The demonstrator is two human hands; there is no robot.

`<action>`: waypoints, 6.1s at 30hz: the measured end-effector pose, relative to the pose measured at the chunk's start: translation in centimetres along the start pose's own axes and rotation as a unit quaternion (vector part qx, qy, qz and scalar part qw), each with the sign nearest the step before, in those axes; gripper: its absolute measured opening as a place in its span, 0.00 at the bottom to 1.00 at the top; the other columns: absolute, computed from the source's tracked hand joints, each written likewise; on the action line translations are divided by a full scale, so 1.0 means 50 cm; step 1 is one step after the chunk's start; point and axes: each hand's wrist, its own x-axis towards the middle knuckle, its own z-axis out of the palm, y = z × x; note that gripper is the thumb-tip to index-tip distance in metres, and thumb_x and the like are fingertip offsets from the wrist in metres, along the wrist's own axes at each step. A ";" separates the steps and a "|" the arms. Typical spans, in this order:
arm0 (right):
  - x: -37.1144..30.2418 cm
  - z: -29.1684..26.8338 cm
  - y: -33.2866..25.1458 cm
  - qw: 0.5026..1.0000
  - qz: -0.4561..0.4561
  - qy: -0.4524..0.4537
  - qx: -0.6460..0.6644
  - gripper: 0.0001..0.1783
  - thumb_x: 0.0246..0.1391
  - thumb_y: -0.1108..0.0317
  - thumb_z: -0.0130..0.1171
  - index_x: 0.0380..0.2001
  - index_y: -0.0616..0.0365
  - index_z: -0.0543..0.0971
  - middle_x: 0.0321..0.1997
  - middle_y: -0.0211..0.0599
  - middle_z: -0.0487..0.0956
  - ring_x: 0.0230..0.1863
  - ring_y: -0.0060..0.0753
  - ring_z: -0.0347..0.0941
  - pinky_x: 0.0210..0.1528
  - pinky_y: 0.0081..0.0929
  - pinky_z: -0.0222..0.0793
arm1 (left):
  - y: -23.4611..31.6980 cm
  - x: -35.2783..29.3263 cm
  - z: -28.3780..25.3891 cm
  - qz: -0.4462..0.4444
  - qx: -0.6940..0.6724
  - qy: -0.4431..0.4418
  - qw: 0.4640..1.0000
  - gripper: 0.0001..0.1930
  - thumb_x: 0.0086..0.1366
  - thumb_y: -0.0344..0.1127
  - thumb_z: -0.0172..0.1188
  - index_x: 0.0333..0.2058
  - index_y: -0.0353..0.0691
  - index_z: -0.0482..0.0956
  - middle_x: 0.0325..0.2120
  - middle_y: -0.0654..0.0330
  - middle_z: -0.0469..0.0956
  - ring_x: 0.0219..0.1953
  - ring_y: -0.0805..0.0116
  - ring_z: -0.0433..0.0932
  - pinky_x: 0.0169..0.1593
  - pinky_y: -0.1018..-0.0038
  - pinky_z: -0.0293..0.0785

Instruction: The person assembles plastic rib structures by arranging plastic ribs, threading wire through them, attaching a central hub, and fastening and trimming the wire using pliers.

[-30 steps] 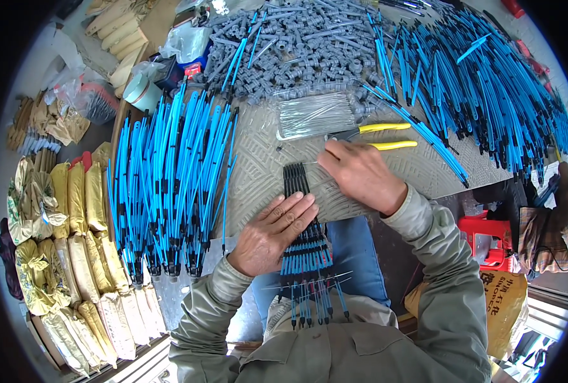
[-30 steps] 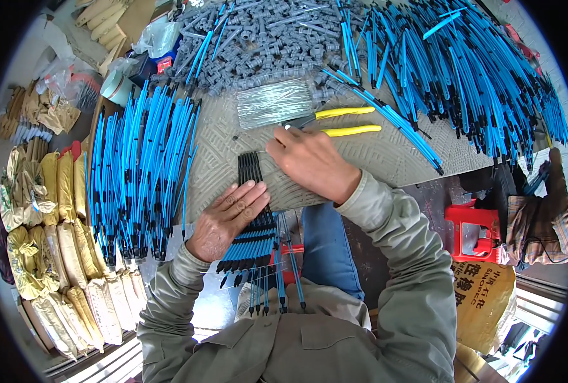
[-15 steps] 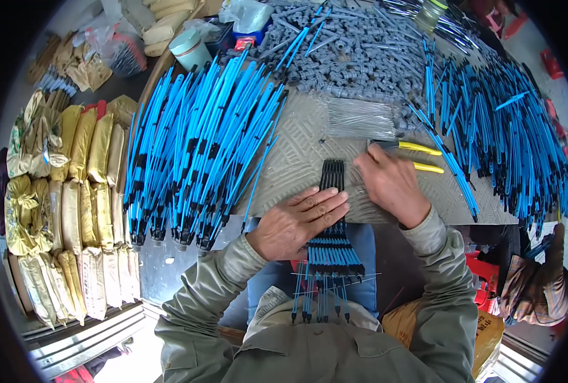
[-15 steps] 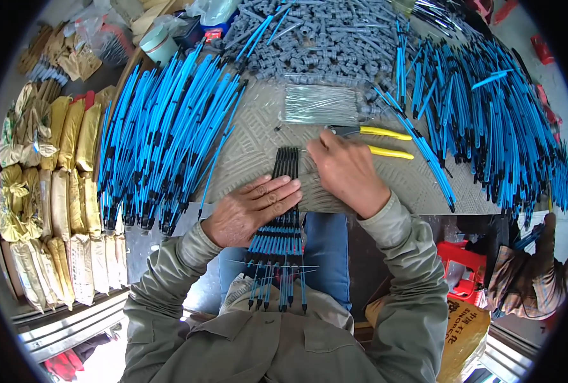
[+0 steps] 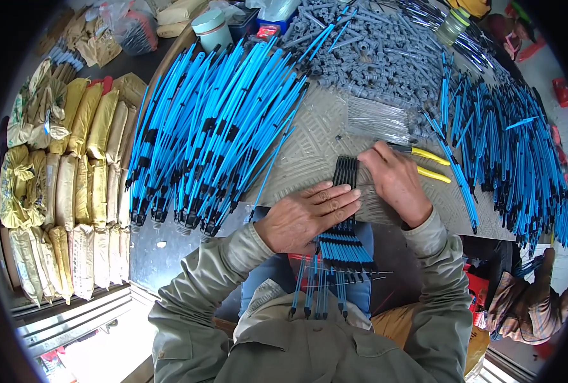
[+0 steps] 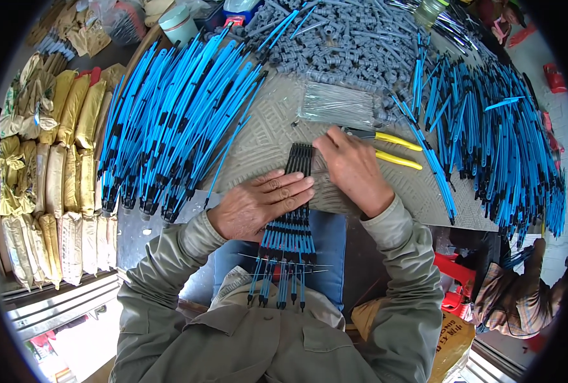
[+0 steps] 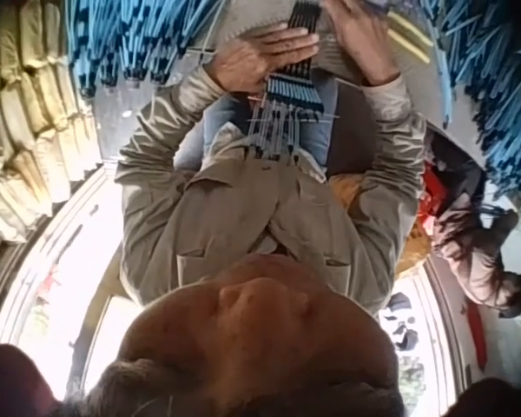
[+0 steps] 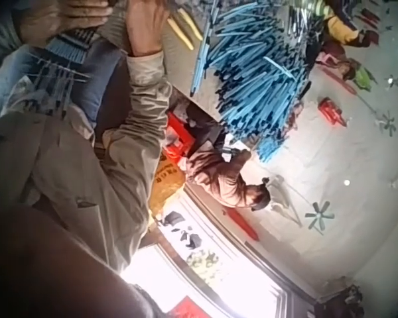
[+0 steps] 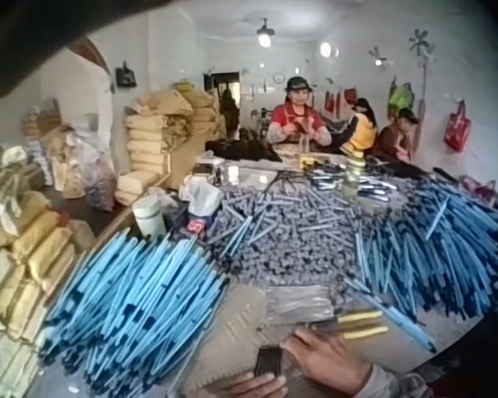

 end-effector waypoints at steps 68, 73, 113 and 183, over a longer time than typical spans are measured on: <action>-0.165 -0.243 -0.243 0.994 -0.045 0.098 -0.030 0.11 0.39 0.70 0.59 0.31 0.54 0.75 0.23 0.31 0.68 0.22 0.31 0.72 0.22 0.29 0.65 | 0.034 0.027 0.020 0.038 -0.049 0.099 0.993 0.39 0.49 0.69 0.53 0.51 0.44 0.72 0.57 0.59 0.65 0.62 0.54 0.57 0.63 0.58 0.52; -0.175 -0.237 -0.215 0.996 -0.031 0.084 -0.024 0.09 0.39 0.69 0.58 0.27 0.55 0.72 0.23 0.30 0.68 0.22 0.30 0.74 0.21 0.29 0.66 | 0.037 0.049 0.012 0.038 -0.065 0.084 0.994 0.40 0.50 0.70 0.49 0.51 0.43 0.71 0.58 0.58 0.65 0.62 0.52 0.57 0.63 0.56 0.51; -0.084 -0.210 -0.247 0.975 -0.097 0.193 -0.055 0.11 0.43 0.63 0.62 0.23 0.54 0.71 0.25 0.30 0.68 0.19 0.32 0.69 0.21 0.28 0.66 | 0.072 -0.005 0.000 -0.077 -0.001 0.034 0.996 0.36 0.44 0.67 0.59 0.46 0.47 0.76 0.53 0.56 0.70 0.61 0.54 0.59 0.62 0.62 0.56; -0.400 -0.116 -0.139 0.641 0.314 0.122 0.690 0.09 0.57 0.73 0.52 0.39 0.65 0.77 0.37 0.35 0.81 0.39 0.23 0.75 0.43 0.22 0.70 | -0.009 0.606 0.002 -0.018 0.296 0.156 0.942 0.10 0.49 0.25 0.53 0.33 0.41 0.73 0.24 0.59 0.76 0.36 0.59 0.72 0.40 0.65 0.62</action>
